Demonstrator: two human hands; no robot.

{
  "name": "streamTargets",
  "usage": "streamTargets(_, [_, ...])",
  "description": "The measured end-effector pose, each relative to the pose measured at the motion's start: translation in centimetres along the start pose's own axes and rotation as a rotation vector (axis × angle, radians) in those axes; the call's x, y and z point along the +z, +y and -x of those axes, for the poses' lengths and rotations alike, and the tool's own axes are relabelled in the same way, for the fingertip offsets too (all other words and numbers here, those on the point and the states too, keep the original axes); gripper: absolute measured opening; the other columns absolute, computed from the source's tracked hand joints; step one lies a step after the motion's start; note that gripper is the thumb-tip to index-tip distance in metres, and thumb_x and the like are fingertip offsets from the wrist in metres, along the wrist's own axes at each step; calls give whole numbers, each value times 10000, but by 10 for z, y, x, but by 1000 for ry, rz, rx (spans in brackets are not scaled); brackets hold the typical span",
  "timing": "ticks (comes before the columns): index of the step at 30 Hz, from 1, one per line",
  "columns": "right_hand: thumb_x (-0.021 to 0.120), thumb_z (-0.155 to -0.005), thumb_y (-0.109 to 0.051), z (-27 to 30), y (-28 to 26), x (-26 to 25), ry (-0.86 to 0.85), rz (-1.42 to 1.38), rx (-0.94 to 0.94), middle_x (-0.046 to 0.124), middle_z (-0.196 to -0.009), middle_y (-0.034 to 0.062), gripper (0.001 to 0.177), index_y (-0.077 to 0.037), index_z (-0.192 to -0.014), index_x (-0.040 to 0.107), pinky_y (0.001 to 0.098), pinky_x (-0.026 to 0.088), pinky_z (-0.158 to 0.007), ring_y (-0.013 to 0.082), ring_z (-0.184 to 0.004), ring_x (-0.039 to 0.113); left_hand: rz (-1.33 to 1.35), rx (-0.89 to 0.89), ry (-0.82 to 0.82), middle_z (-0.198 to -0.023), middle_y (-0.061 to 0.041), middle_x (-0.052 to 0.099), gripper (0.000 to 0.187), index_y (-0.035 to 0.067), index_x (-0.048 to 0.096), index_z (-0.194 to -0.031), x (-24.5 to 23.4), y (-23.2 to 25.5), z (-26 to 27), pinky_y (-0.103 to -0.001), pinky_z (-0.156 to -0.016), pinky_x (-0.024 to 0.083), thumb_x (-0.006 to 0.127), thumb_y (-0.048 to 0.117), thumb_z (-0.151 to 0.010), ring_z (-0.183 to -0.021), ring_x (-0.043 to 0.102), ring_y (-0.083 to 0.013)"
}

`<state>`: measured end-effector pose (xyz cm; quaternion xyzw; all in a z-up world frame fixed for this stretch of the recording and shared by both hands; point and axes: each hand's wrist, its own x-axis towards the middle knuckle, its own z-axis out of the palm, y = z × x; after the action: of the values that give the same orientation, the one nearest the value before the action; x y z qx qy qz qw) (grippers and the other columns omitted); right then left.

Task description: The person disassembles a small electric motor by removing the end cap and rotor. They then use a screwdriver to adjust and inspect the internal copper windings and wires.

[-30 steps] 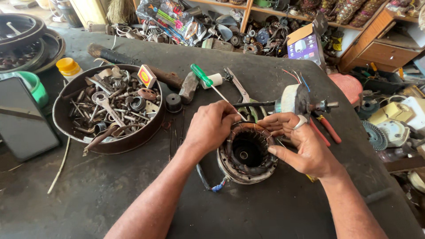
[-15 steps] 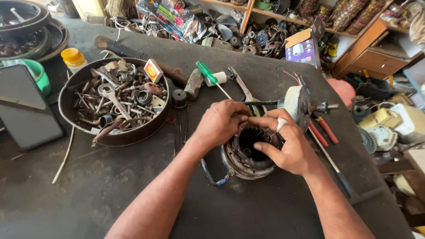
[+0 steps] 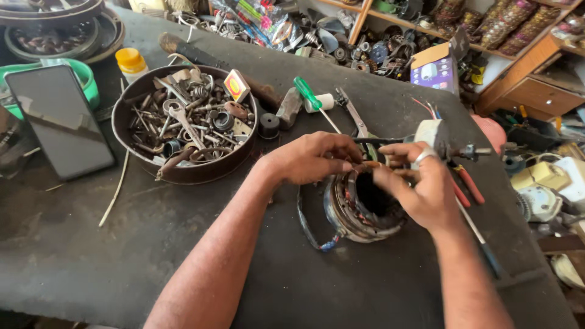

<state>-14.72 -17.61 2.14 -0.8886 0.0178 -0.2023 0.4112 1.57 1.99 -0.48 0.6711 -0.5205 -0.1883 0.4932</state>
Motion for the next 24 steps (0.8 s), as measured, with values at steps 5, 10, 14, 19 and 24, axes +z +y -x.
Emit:
streamTargets(5, [930,-605,-397,1,-9,-12,-283,309,-324,579,-1307,134,847,-56,-1308,602,409,405,-1084,256,-1295,507,10,-20,-75,-1124,-78,782,419,85,679,-1244,-13,6,7,-330,-896,596,778,188,-849,-1057,744,-169])
streamTargets(10, [857,-697,-284,-1,-15,-19,-401,17,-167,576,-1310,105,716,-41,-1313,585,384,422,-1088,224,-1278,556,86,-66,-130,-1016,-53,798,514,58,726,-1163,-16,19,9,-311,-804,622,891,173,-690,-904,773,-140])
streamTargets(14, [833,-716,-213,1,-8,-18,-434,-149,-84,548,-1339,107,667,-30,-1286,537,366,396,-1096,220,-1283,529,-41,-110,-40,-913,-38,810,391,73,794,-1029,-11,21,7,-301,-733,604,906,179,-670,-818,768,-126])
streamTargets(19, [823,-729,-210,1,-3,-16,-444,-193,-126,507,-1380,117,665,-21,-1293,526,363,367,-1125,218,-1315,488,-52,-96,27,-913,-43,822,259,97,810,-1015,-9,14,4,-289,-755,608,828,174,-769,-830,782,-127])
streamTargets(24, [824,-719,-212,1,-3,-17,-444,-141,-124,502,-1367,108,694,-22,-1310,513,349,371,-1102,206,-1286,484,-178,-1,143,-876,-106,791,186,45,768,-997,-1,9,-1,-339,-741,594,751,147,-842,-813,778,-193])
